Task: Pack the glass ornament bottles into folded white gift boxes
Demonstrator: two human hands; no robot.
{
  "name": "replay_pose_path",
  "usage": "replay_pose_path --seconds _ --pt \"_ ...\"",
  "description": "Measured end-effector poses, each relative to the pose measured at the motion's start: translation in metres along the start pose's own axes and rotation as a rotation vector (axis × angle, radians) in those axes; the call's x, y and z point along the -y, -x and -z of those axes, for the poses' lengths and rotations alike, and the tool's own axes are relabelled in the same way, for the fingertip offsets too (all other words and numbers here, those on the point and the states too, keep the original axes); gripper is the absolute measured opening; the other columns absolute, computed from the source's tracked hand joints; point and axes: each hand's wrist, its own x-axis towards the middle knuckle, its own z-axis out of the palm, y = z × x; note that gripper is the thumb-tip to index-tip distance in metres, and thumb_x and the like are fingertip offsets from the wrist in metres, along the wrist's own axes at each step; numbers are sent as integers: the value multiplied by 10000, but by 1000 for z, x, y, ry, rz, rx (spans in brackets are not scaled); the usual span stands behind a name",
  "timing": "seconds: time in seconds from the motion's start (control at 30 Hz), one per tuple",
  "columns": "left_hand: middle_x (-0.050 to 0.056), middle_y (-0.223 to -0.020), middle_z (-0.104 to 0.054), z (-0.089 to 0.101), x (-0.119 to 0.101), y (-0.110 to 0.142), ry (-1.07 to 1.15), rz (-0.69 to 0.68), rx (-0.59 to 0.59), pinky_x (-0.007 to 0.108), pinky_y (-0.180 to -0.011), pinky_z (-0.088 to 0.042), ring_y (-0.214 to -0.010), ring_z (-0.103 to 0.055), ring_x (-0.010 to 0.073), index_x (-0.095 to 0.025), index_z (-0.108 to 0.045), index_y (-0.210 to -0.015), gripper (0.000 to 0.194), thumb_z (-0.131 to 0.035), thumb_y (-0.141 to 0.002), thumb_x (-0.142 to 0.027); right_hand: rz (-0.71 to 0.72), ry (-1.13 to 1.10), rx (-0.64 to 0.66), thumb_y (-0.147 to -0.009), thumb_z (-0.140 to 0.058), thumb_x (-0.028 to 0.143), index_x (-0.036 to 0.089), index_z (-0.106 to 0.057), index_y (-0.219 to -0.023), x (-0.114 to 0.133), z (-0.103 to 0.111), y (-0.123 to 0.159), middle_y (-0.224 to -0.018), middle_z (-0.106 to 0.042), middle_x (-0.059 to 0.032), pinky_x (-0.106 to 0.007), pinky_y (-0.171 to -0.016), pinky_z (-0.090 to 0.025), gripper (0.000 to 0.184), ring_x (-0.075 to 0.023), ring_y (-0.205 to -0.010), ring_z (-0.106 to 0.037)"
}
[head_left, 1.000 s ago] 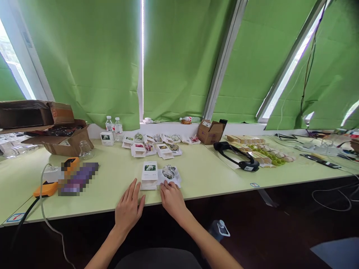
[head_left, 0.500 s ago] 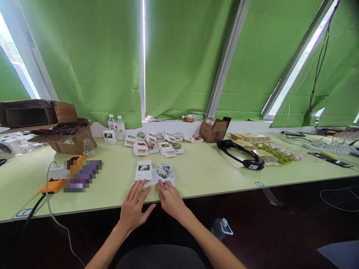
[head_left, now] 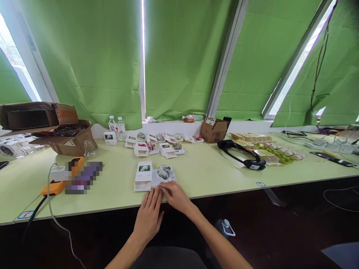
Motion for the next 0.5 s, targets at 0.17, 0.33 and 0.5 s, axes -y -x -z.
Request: replay_pose_path --seconds 0.17,0.33,0.5 --pt "99 -1524 -312 -4 0 2 -1 15 -15 439 -1132 -297 -1398 -294 264 -157 -222 -1488 650 -469 -901 -282 -73 -82 -162 -924 -450 303 199 -699 -914 -9 8 -3 -896 -721 -56 -306 -805 -501 269 -195 -833 -658" --pt "111 -1485 -386 -8 -5 -2 -3 73 -60 449 -1112 -305 -1365 -354 274 -163 -179 -1500 682 -474 -898 -291 -136 -56 -369 -895 -504 389 183 -639 -1027 -20 13 -7 -895 -681 -68 -317 -776 -504 280 -188 -764 -615" --pt "120 -1410 -476 -8 -13 -9 -22 129 -31 498 -1077 -326 -1298 -433 302 -202 -200 -1498 664 -473 -903 -311 -185 -9 -387 -861 -546 434 178 -553 -1204 -33 10 -15 -1041 -629 -98 -343 -756 -521 428 -199 -817 -587"
